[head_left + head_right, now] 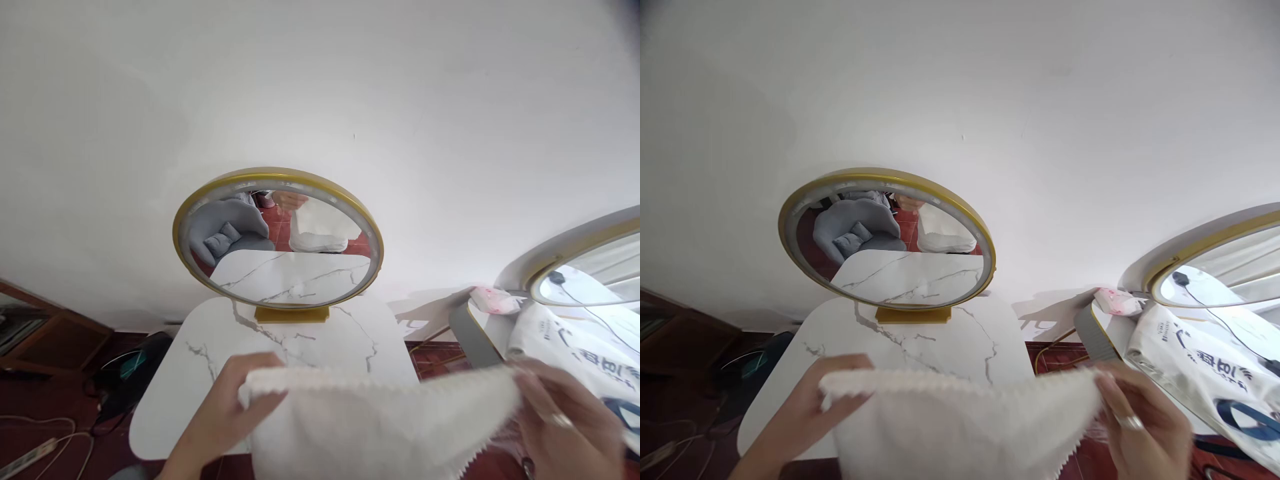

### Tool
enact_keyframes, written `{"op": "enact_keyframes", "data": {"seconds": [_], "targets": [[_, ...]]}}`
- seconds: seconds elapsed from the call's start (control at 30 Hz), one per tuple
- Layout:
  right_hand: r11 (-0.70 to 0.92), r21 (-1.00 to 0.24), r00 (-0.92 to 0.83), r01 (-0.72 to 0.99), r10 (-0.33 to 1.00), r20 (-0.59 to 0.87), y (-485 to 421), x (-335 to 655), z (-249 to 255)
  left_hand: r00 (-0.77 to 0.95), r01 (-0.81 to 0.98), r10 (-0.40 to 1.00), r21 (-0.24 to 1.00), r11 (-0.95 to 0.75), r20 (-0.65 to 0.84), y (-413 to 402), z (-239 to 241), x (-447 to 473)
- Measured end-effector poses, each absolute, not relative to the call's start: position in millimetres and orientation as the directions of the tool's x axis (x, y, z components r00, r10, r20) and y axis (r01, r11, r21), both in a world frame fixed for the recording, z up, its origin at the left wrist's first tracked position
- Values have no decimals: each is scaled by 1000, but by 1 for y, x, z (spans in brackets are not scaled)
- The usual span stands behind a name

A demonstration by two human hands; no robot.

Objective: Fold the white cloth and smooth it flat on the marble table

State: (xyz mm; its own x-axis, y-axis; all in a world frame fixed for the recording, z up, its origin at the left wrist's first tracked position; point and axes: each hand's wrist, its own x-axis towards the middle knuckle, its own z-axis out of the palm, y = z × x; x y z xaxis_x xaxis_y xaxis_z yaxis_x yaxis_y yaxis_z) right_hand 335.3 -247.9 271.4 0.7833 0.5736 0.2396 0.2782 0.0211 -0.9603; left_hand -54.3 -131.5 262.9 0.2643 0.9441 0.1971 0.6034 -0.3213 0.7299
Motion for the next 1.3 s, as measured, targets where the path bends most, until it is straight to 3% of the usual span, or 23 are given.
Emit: {"op": "enact_keyframes", "data": {"seconds": [0.07, 0.13, 0.27, 0.37, 0.47, 0.57, 0.73, 0.97, 1.3], "targets": [[-43, -980, 816, 193, 562, 136, -203, 342, 256, 267, 626, 961, 744, -233, 76, -99, 254, -25], [-92, -961, 768, 260, 624, 147, -160, 345, 232, 263, 652, 964, 727, -214, 48, -71, 234, 2], [-56, -898, 762, 437, 554, 336, -119, 333, 165, 124, 691, 937, 649, -318, 326, -55, 156, 32], [-56, -793, 625, 606, 651, 431, -134, 306, 109, 211, 706, 939, 621, -339, 273, -73, 83, 37], [-12, -724, 414, 689, 827, 380, -160, 278, 55, 298, 733, 941, 593, -334, 162, -89, 26, 41], [-6, -687, 334, 727, 877, 346, -168, 262, 11, 350, 747, 920, 540, -388, 178, -83, -5, 51], [-122, -527, 363, 841, 850, 382, -141, 268, -30, 461, 730, 844, 424, -536, 272, -46, -17, 70], [-178, -230, 252, 957, 901, 354, -123, 288, -43, 464, 776, 811, 278, -566, 355, -29, -23, 87], [-206, -78, 218, 975, 954, 206, -76, 299, -30, 368, 878, 909, 249, -409, 193, 3, -13, 140]]}}
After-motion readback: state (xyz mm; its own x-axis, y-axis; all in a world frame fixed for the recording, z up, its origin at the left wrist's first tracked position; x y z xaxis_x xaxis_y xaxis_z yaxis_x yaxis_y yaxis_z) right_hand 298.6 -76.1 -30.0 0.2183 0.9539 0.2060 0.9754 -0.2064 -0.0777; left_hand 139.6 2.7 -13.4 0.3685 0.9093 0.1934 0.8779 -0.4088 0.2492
